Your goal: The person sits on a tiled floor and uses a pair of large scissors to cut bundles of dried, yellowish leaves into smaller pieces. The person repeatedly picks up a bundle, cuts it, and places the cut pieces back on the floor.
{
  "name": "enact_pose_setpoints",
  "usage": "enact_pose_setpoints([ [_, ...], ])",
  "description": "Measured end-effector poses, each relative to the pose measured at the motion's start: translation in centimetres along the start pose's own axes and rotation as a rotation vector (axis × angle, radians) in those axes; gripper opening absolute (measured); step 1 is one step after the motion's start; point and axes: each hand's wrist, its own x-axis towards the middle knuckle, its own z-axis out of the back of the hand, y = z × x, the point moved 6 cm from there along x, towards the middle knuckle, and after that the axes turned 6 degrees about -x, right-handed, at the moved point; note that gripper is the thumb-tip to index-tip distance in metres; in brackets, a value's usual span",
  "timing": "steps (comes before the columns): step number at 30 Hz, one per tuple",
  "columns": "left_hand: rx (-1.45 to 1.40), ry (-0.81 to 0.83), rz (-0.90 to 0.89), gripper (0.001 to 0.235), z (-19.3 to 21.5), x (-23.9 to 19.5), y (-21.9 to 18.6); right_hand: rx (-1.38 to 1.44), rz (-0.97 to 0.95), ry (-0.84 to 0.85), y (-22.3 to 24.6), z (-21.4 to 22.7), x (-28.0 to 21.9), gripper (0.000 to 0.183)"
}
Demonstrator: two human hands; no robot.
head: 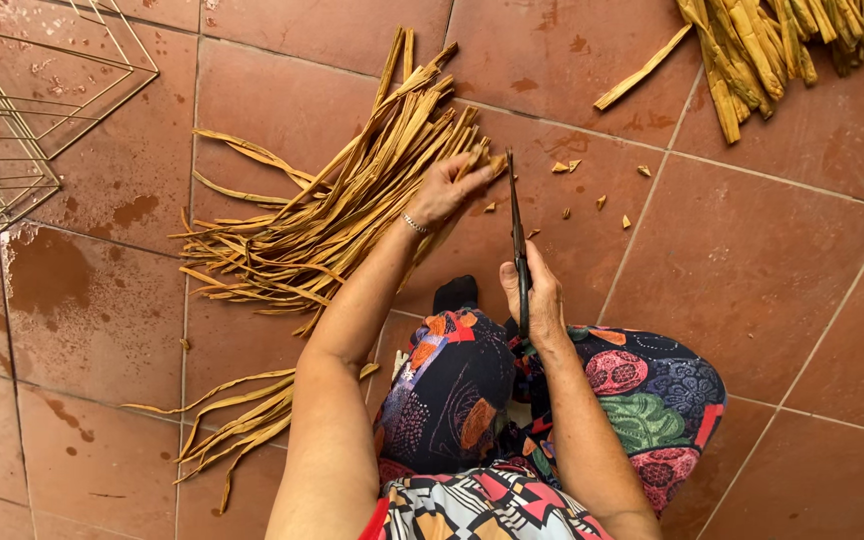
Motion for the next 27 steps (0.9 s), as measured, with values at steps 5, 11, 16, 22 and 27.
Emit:
enact_pose_setpoints([
  [5, -0.237, 0.053, 0.137, 0.018, -2.5, -2.7, -0.3, -0.009, 0.061, -0.006, 0.9, 0.5, -0.7, 0.067],
  [11, -0.396, 0.042, 0.216, 0.018, -2.7, -3.2, 1.0, -0.073, -0.072, 0.077, 0.3, 0.4, -1.3, 0.074],
  [16, -0.217, 0.021, 0.217, 0.018, -1.8, -3.0, 2.2, -0.121, -0.036, 0.003, -1.0, -0.2, -1.4, 0.063],
  [22, 0.125, -0.457, 0.291, 0.031, 7.2, -2.1, 3.9, 0.221, -0.188, -0.080, -3.3, 0.6, -0.7, 0.063],
  [27, 0.591, -0.617, 0.137, 0.030, 9.9, 1.3, 3.5, 0.368, -0.308, -0.035, -2.7, 0.8, -0.7, 0.062],
])
